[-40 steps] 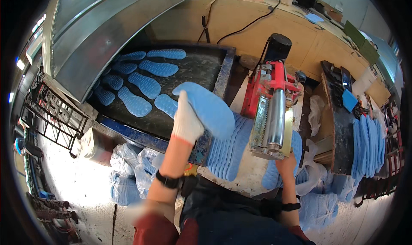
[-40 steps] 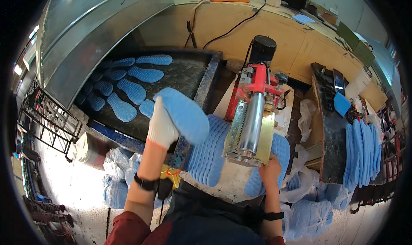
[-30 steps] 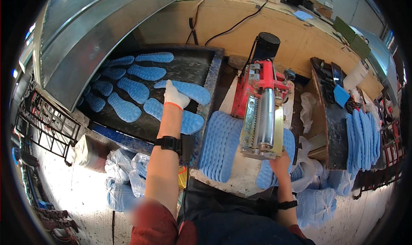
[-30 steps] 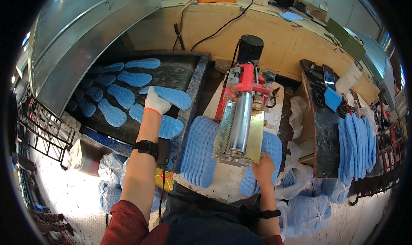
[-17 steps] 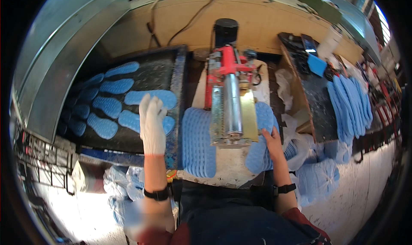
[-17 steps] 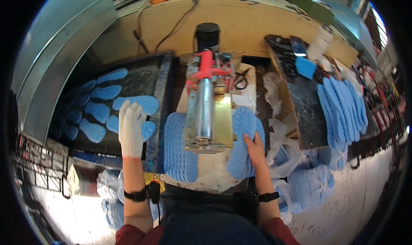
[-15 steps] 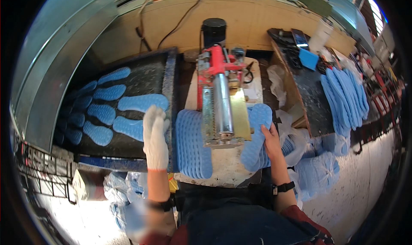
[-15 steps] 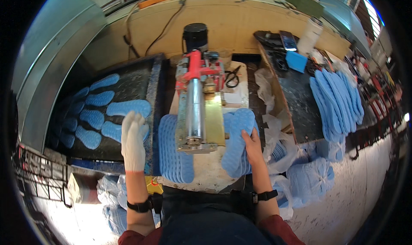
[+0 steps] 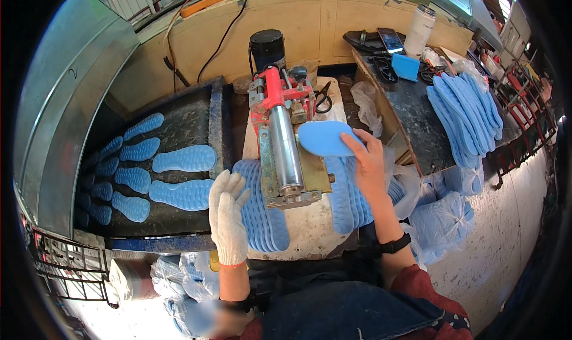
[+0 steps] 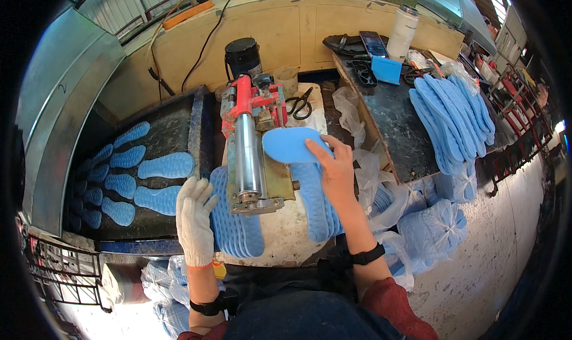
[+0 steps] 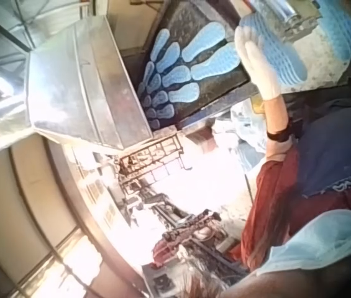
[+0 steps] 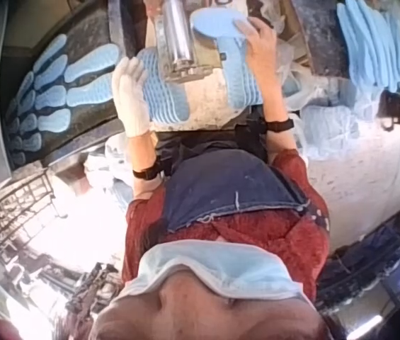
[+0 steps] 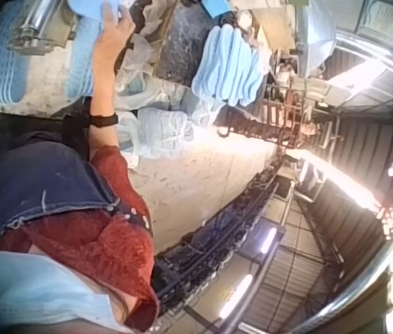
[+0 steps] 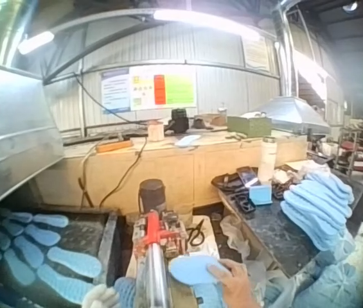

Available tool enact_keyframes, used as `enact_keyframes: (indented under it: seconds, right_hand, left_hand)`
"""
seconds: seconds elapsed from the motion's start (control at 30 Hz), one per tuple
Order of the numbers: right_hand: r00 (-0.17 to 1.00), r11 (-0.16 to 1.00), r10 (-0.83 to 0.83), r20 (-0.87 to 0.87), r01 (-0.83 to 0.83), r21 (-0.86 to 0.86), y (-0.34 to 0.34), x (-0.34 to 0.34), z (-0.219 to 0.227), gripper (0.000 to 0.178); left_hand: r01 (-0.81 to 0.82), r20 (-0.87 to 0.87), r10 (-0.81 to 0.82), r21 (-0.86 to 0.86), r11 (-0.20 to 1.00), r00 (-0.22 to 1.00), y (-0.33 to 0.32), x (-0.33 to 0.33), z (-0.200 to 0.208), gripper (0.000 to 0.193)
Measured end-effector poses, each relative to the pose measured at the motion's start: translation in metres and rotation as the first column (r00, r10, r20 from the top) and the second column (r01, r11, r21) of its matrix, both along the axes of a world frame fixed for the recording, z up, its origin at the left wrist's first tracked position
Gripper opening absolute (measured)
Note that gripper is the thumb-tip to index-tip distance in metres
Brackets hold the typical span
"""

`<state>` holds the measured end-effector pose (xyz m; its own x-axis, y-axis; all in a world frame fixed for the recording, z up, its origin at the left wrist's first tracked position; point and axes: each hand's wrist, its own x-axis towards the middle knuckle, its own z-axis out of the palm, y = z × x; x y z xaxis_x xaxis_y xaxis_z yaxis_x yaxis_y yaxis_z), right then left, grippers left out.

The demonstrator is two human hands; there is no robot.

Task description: Applying adhesive or a coating to blue shoe insoles using a manual roller machine and stacking the finished pieces.

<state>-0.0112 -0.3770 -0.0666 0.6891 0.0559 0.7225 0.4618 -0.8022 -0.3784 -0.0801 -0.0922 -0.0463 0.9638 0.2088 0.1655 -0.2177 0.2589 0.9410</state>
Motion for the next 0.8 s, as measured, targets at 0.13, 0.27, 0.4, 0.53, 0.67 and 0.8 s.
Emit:
enact_keyframes:
  seconds: [0.13, 0.27, 0.4, 0.53, 0.67, 0.8]
  right_hand:
    - [0.997, 0.997, 0.077, -0.001, -0.077, -0.013, 0.011, 0.002, 0.004, 0.06]
    - [0.982, 0.983, 0.185, -0.041, -0.184, 0.007, 0.013, -0.006, 0.003, 0.055]
    - [0.981, 0.925, 0.154, -0.116, -0.102, 0.367, 0.003, -0.016, -0.026, 0.035]
    - [0.974, 0.827, 0.07, -0.214, 0.063, 0.558, -0.013, -0.015, -0.07, 0.023]
    - [0.857, 0.797, 0.26, -0.445, 0.07, 0.6, -0.009, -0.016, -0.096, 0.021]
    - [0.81, 0.896, 0.227, -0.54, 0.044, 0.442, 0.0, -0.02, -0.112, 0.024]
  left_hand:
    - [0.042, 0.099, -0.039, -0.03, 0.999, 0.994, -0.011, 0.011, 0.015, 0.064]
    - [0.123, 0.234, -0.112, -0.032, 0.992, 0.966, -0.016, 0.032, 0.03, 0.069]
    - [0.128, 0.222, -0.119, -0.029, 0.991, 0.968, -0.021, 0.049, 0.034, 0.066]
    - [0.093, 0.167, -0.091, -0.005, 0.996, 0.982, -0.026, 0.064, 0.033, 0.06]
    - [0.061, 0.065, -0.073, 0.169, 0.984, 0.995, -0.025, 0.075, 0.025, 0.062]
    - [0.089, 0.033, -0.101, 0.262, 0.961, 0.994, -0.009, 0.086, -0.018, 0.068]
